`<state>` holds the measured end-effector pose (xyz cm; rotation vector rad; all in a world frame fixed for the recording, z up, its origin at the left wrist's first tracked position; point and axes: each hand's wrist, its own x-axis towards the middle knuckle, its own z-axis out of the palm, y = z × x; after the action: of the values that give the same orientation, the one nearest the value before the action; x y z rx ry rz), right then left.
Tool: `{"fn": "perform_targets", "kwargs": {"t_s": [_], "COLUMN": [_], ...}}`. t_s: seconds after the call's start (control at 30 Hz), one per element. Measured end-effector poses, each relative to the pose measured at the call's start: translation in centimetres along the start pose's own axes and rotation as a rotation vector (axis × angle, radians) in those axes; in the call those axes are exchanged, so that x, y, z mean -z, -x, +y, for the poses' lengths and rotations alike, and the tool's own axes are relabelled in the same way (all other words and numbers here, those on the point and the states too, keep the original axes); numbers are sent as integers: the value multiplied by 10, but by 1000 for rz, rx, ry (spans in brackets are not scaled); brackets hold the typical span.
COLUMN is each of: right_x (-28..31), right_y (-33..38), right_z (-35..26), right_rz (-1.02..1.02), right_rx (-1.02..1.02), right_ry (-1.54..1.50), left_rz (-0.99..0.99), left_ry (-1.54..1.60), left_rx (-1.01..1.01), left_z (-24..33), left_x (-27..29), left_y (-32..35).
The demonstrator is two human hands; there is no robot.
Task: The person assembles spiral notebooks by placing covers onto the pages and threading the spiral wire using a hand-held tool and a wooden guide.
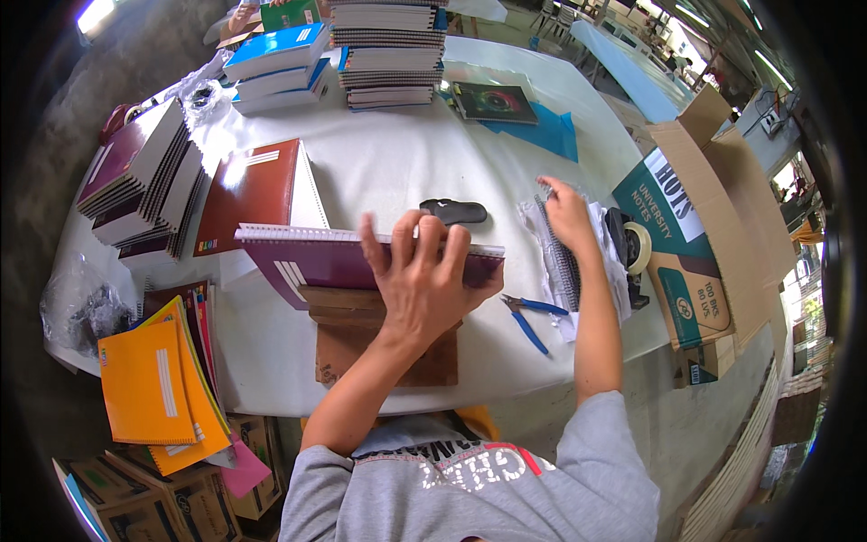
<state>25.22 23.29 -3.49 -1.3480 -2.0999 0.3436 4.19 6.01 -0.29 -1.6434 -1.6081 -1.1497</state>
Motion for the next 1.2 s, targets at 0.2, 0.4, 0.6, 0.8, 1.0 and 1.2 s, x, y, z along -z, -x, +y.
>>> {"fn": "perform_targets", "kwargs": {"t_s": [0.2,0.4,0.6,0.8,1.0,1.2], "right_x": [70,59,50,43,65,57], "right_y": [50,59,62,66,71,71], "right_z": [-130,-126,-125,-112,-144,-127], "right_rz": [-315,-159,-271,-637,-504,-431], "right_rx": [154,261,357,-61,157,153], "right_ry": [-336,-494,-551,-977,-405,-502], "left_rz": [-35,-60,-113,-127,-194,-219], "left_ry": [26,121,96,-7,59,108], "left_rx": [51,-6,46,-16,43,14], "left_z": [-6,-3,-2,9,1,-17], "left_x": [0,3,4,-4,19,25], "left_y": [-2,-1,2,5,1,1]}}
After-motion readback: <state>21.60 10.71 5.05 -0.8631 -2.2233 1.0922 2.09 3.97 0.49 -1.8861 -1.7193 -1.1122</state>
